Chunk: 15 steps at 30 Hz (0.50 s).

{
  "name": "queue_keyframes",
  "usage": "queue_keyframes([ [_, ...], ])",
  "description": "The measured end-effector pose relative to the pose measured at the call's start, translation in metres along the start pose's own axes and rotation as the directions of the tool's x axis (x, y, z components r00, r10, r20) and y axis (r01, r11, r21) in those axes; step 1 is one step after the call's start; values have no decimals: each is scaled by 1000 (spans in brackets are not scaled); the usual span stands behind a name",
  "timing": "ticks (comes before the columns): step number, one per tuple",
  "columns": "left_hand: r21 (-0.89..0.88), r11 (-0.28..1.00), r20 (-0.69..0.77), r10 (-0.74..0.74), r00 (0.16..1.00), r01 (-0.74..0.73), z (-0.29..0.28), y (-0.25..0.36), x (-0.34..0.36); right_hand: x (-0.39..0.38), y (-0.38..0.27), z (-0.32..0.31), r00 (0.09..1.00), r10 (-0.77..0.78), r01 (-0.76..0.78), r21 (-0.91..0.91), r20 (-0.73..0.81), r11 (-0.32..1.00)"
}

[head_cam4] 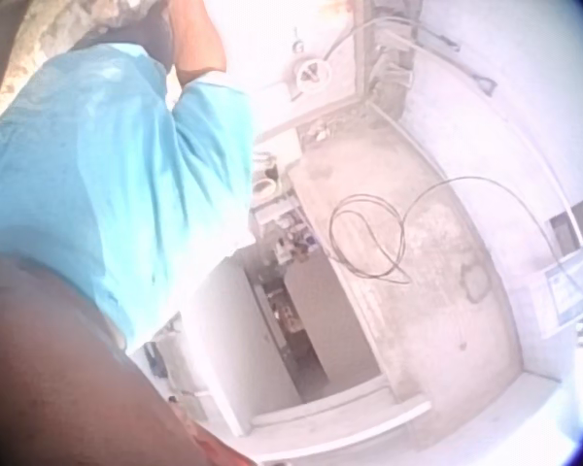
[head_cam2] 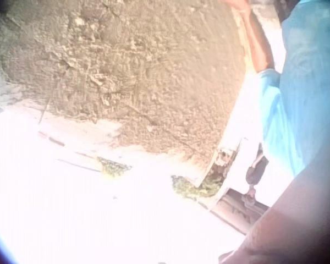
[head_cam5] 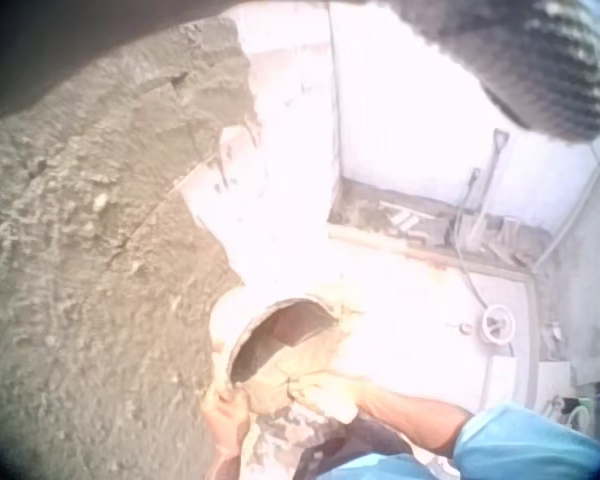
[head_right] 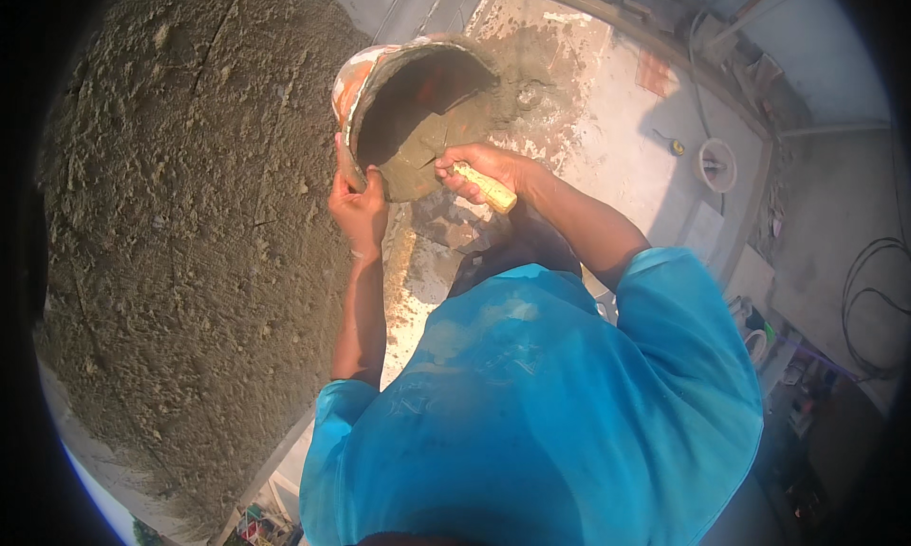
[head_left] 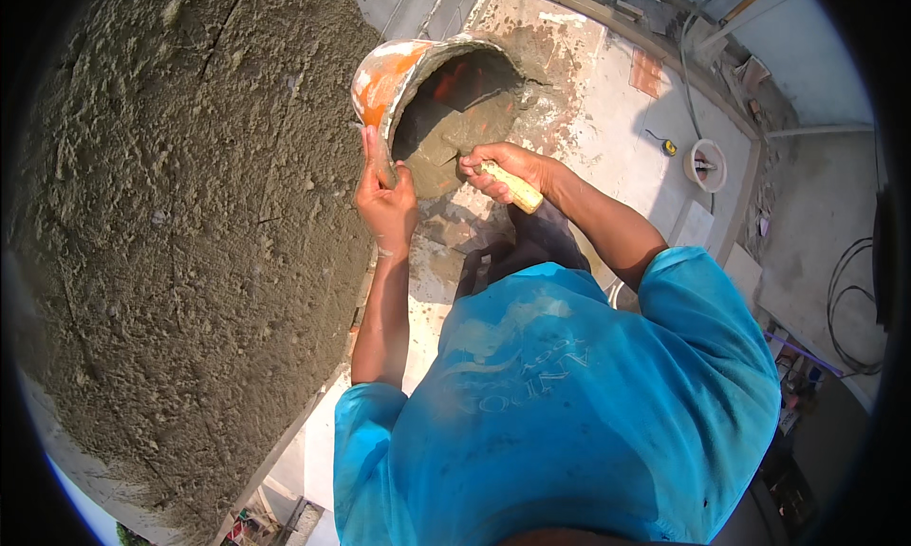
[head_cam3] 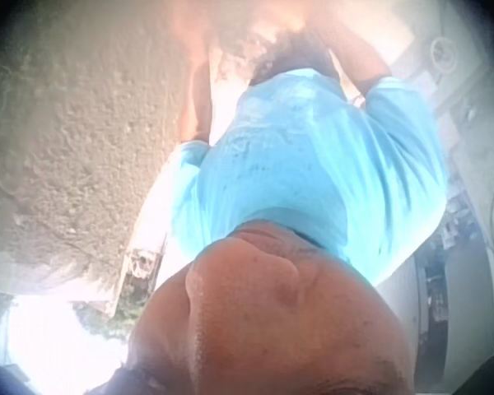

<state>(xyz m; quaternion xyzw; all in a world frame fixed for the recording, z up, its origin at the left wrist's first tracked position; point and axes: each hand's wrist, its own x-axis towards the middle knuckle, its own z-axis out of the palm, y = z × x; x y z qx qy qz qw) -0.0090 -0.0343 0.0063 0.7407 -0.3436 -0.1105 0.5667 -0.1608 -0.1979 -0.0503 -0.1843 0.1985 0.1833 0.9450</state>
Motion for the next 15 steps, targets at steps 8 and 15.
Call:
queue_keyframes([
  [8,-552,704,-52,-564,824,447,10,-10,18,-1,0,35,920,-232,158,244,316,957],
  [15,-492,642,-115,-717,687,588,-54,-53,-22,-56,-106,165,541,-803,801,136,250,583],
])
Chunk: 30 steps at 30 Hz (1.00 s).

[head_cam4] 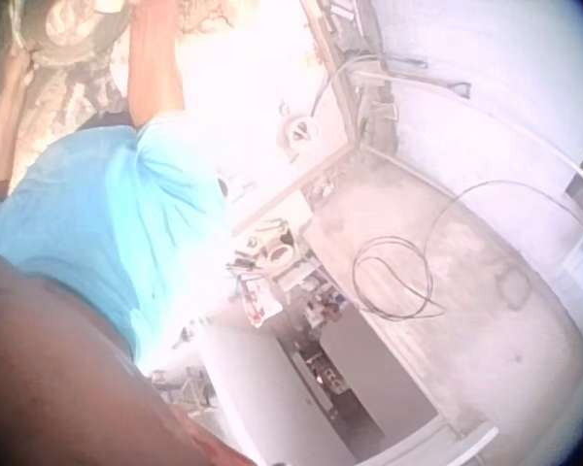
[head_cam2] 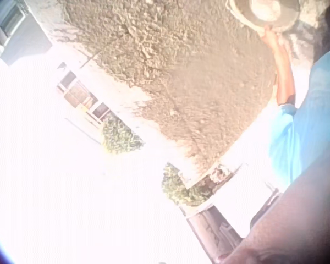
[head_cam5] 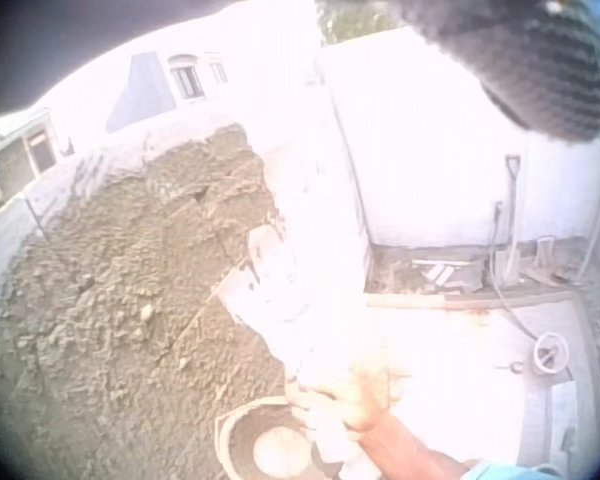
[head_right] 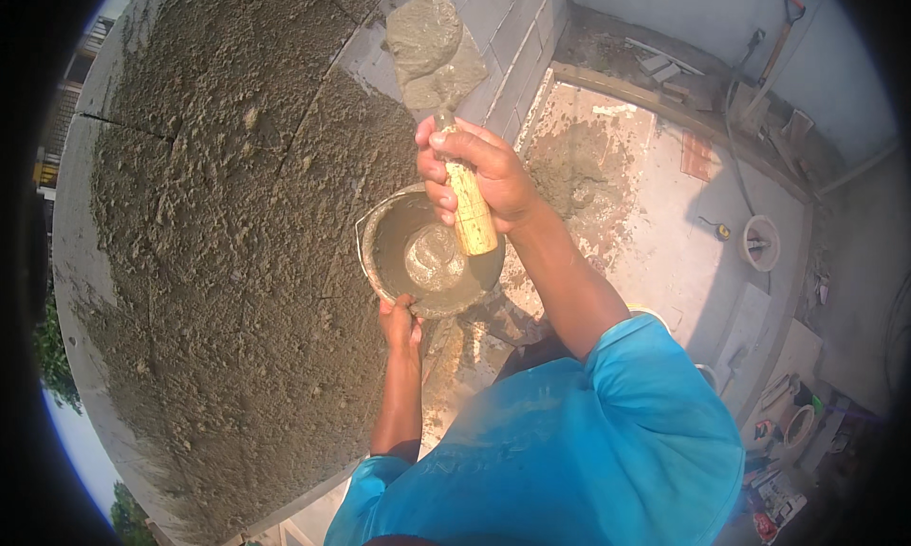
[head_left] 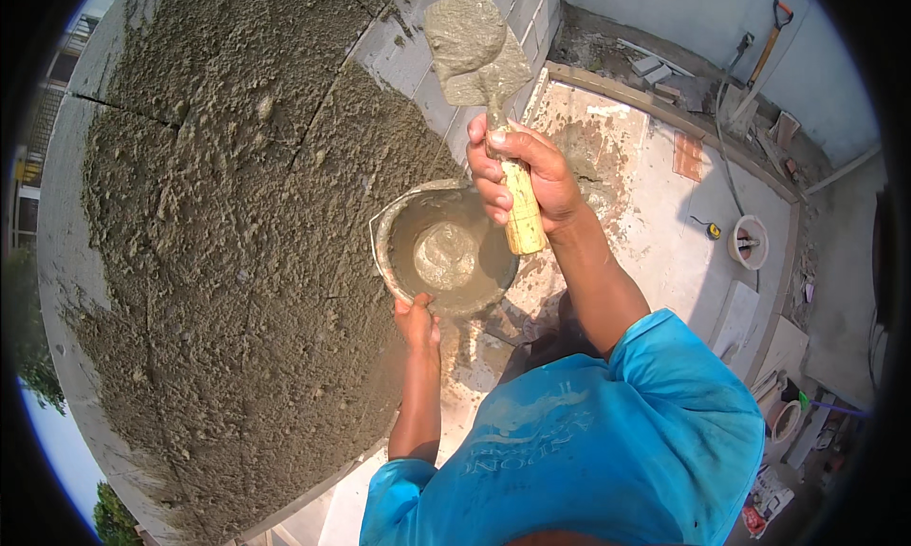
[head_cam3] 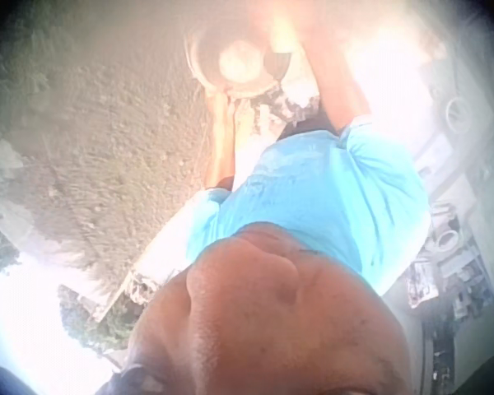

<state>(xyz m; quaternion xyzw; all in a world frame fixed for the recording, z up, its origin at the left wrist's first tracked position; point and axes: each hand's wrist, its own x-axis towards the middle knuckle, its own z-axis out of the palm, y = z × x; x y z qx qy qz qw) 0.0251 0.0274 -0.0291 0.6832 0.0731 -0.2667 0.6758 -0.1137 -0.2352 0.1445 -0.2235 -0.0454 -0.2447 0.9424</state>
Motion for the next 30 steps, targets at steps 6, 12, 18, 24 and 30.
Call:
queue_keyframes([
  [6,21,1000,-72,19,997,-18,-58,-8,-42,159,-5,-16,142,-989,112,-993,48,-32],
  [12,56,997,-25,-48,999,49,-73,-19,-42,172,62,-58,956,-221,182,-981,191,-61],
  [18,49,998,-50,40,998,-38,-10,-31,-27,-48,77,-73,909,408,-14,-970,89,242],
  [24,416,822,164,353,921,-389,62,-13,-45,-24,82,-149,695,467,-222,-781,-547,-585],
  [30,522,695,367,341,866,-494,86,31,4,-72,123,-137,941,233,81,-505,-244,-859],
])
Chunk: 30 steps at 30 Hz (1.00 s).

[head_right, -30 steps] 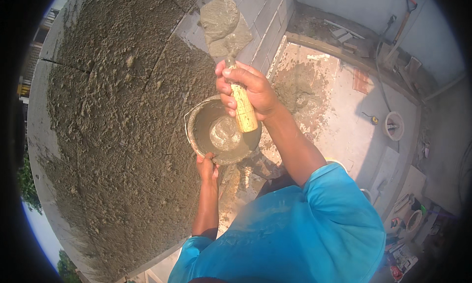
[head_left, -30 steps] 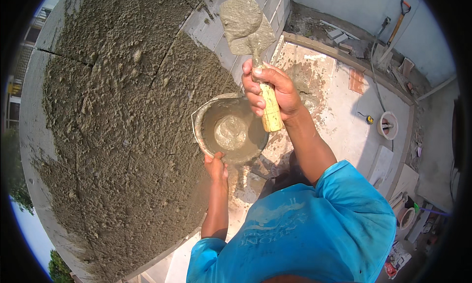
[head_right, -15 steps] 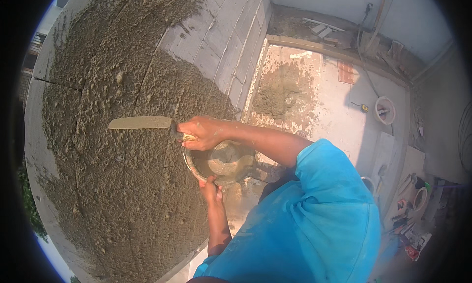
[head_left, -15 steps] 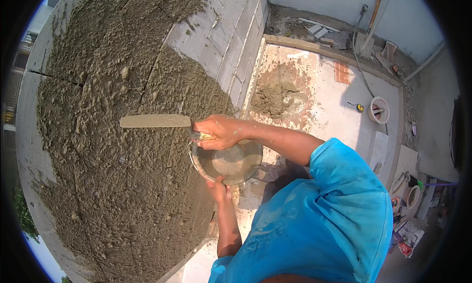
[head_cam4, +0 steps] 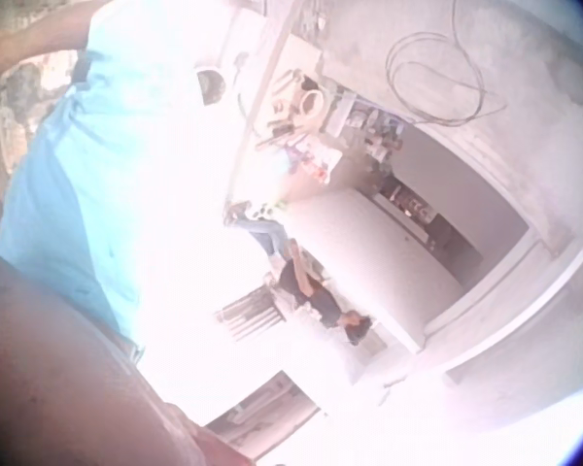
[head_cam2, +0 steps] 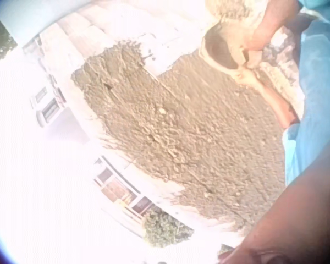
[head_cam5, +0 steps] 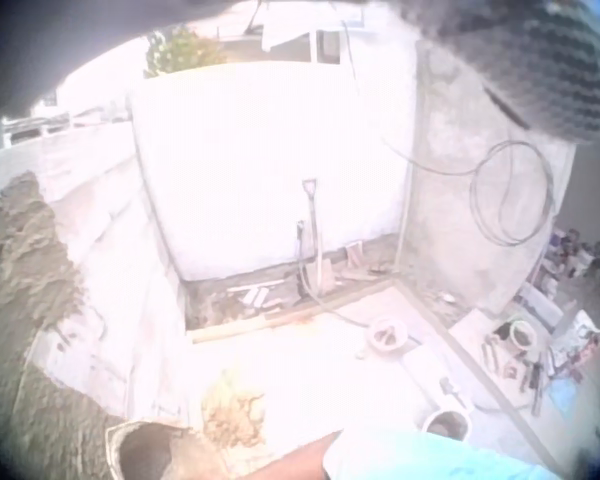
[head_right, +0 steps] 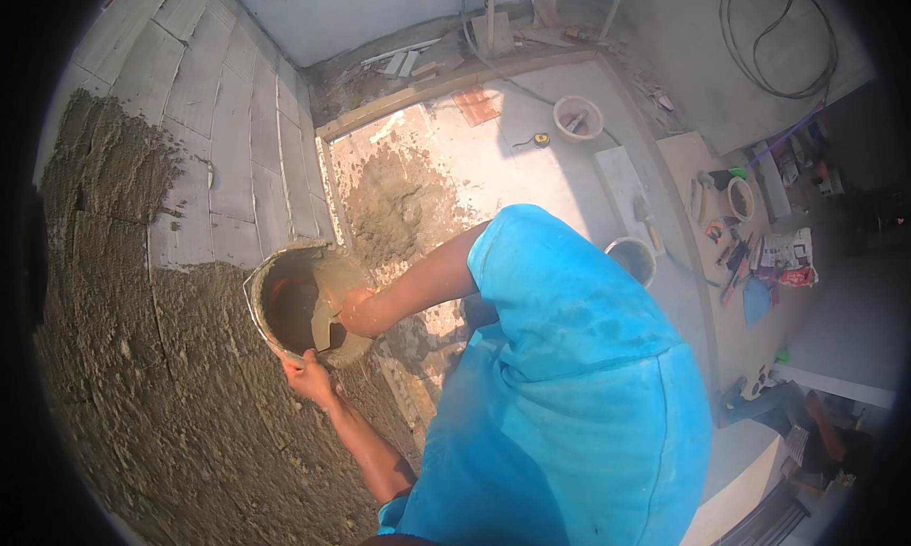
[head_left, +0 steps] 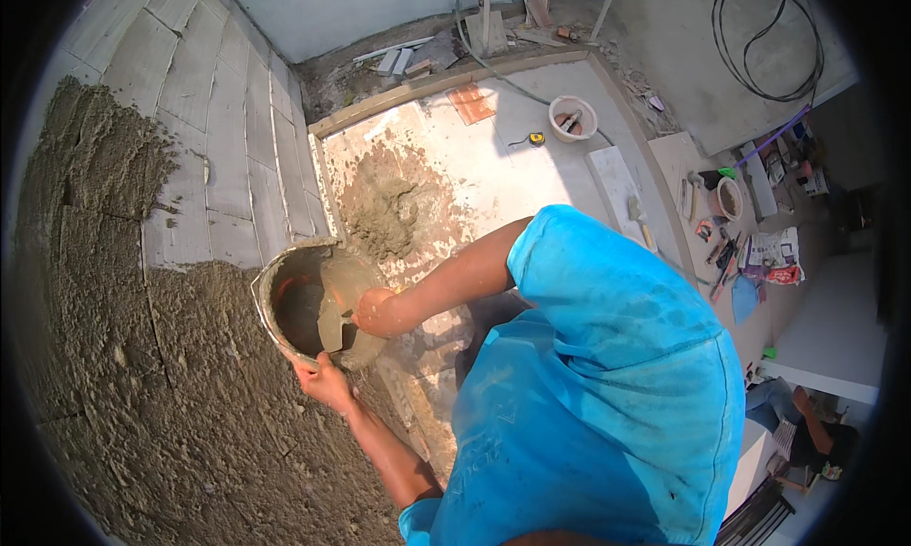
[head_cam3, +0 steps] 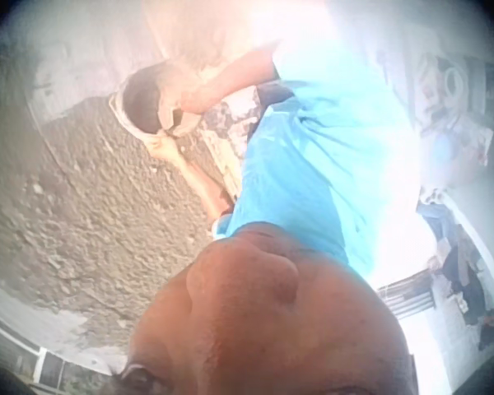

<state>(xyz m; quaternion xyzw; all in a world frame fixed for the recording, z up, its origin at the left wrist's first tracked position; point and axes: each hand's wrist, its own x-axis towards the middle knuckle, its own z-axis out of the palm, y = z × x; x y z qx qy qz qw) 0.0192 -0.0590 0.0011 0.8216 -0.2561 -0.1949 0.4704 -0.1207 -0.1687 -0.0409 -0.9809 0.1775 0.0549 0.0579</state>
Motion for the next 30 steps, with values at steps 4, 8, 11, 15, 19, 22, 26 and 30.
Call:
queue_keyframes([
  [4,16,997,-83,81,993,-80,7,1,2,7,40,-16,1000,-22,22,100,-5,995],
  [8,-46,992,-31,117,993,-118,26,18,-6,13,51,20,984,179,-172,243,-5,955],
  [11,48,988,-66,148,987,-145,16,20,-1,-15,53,-22,936,-106,36,208,336,977],
  [15,68,970,-42,237,970,-234,19,7,2,-3,83,-38,964,209,-264,606,162,751],
  [19,-57,915,-43,396,917,-398,20,14,-9,-2,92,-15,821,13,-570,820,571,-53],
  [22,-120,940,-37,317,948,-320,16,0,-9,-20,84,-4,759,-416,-651,560,501,-513],
  [26,-255,952,-15,171,985,-170,13,10,-6,-28,59,12,838,-503,-545,345,211,-764],
  [30,-565,816,2,-147,989,122,23,15,12,-25,58,-10,874,-480,-479,284,72,-830],
])
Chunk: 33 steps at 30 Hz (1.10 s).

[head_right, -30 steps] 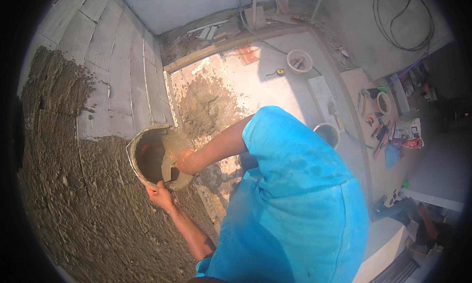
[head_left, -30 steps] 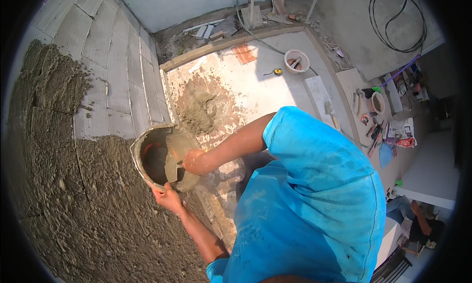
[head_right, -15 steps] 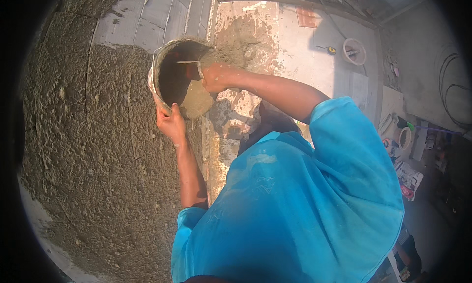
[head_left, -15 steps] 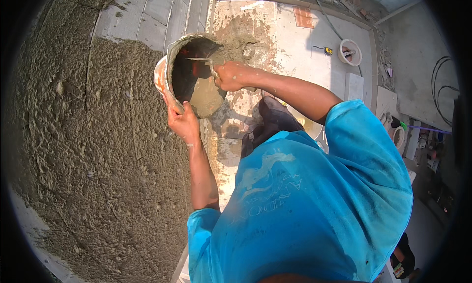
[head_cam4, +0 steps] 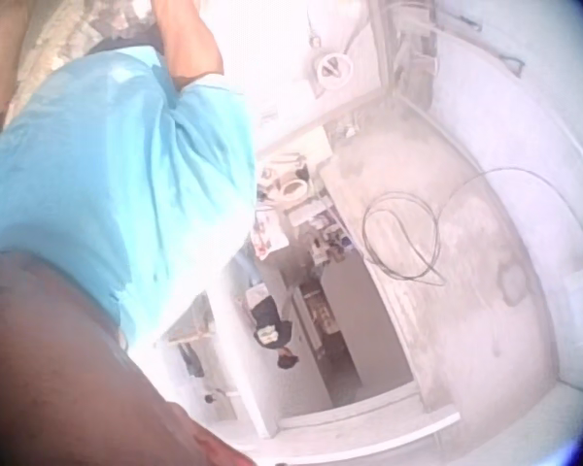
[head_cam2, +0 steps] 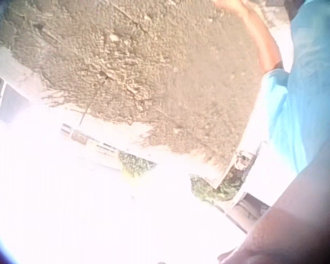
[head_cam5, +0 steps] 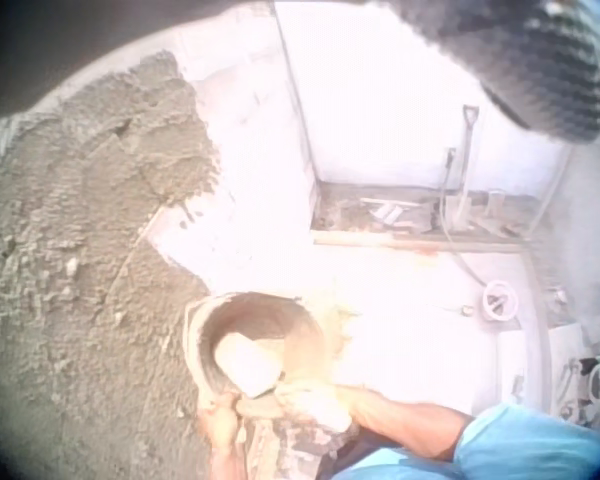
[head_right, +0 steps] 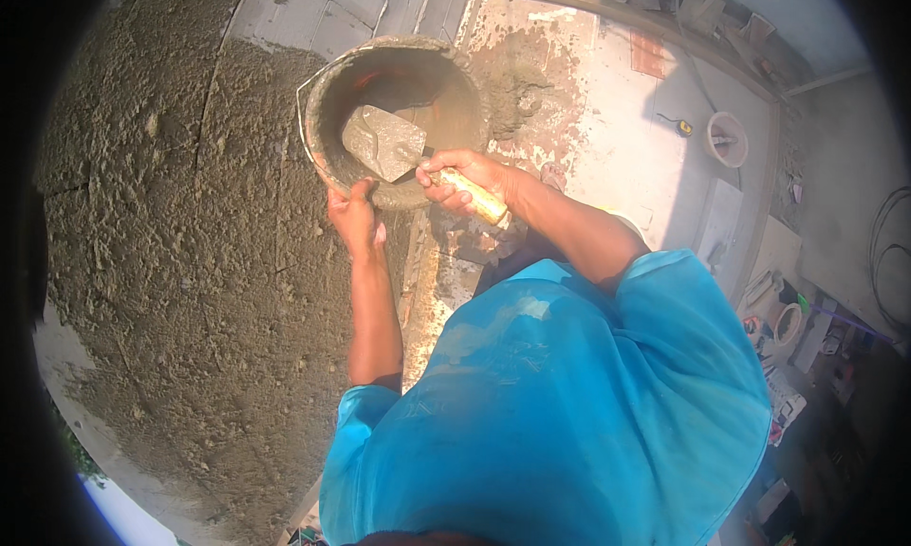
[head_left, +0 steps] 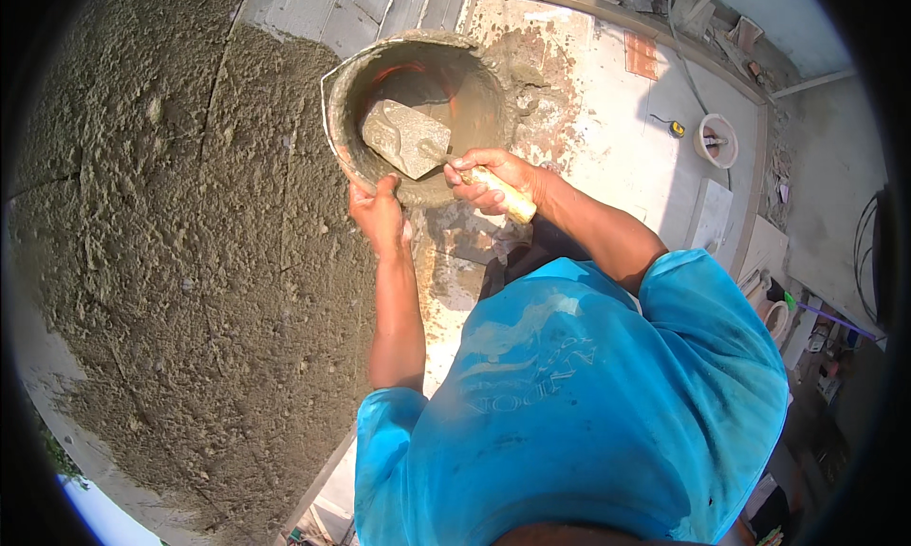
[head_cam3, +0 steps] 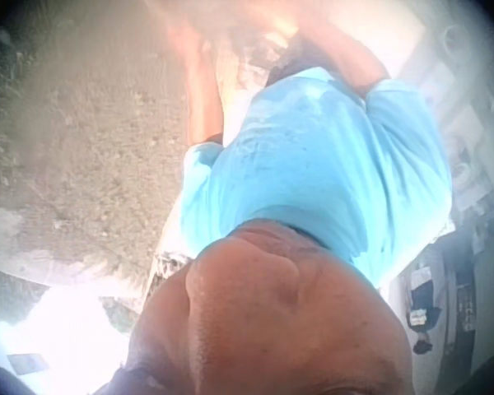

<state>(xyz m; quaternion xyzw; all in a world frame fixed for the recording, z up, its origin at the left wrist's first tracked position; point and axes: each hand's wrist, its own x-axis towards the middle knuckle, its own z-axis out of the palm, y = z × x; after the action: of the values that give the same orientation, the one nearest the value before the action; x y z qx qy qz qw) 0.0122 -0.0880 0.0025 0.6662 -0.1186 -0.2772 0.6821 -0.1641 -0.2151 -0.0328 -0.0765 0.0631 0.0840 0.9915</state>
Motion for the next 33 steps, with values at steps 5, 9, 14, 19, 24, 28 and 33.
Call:
queue_keyframes([
  [5,-264,930,-80,-283,956,254,-4,-19,22,15,-66,57,936,-227,201,122,269,972],
  [9,-176,946,-174,-301,937,271,-31,-31,6,13,-160,122,793,-513,554,-40,329,831],
  [14,32,956,-419,-251,872,291,-54,-44,-38,28,-276,218,270,-927,792,-608,261,60],
  [19,-111,980,-481,-200,854,168,-17,-56,-45,118,-441,254,-654,-651,16,-854,384,-520],
  [24,-174,969,-551,-245,798,177,53,-35,-50,169,-440,212,481,-613,38,-714,626,-699],
  [28,-206,970,-580,-228,782,130,92,-35,-29,57,-292,141,825,254,555,-643,505,-527],
  [33,23,998,-583,-38,811,63,157,-33,13,-6,-312,50,877,278,-287,-892,-391,-349],
])
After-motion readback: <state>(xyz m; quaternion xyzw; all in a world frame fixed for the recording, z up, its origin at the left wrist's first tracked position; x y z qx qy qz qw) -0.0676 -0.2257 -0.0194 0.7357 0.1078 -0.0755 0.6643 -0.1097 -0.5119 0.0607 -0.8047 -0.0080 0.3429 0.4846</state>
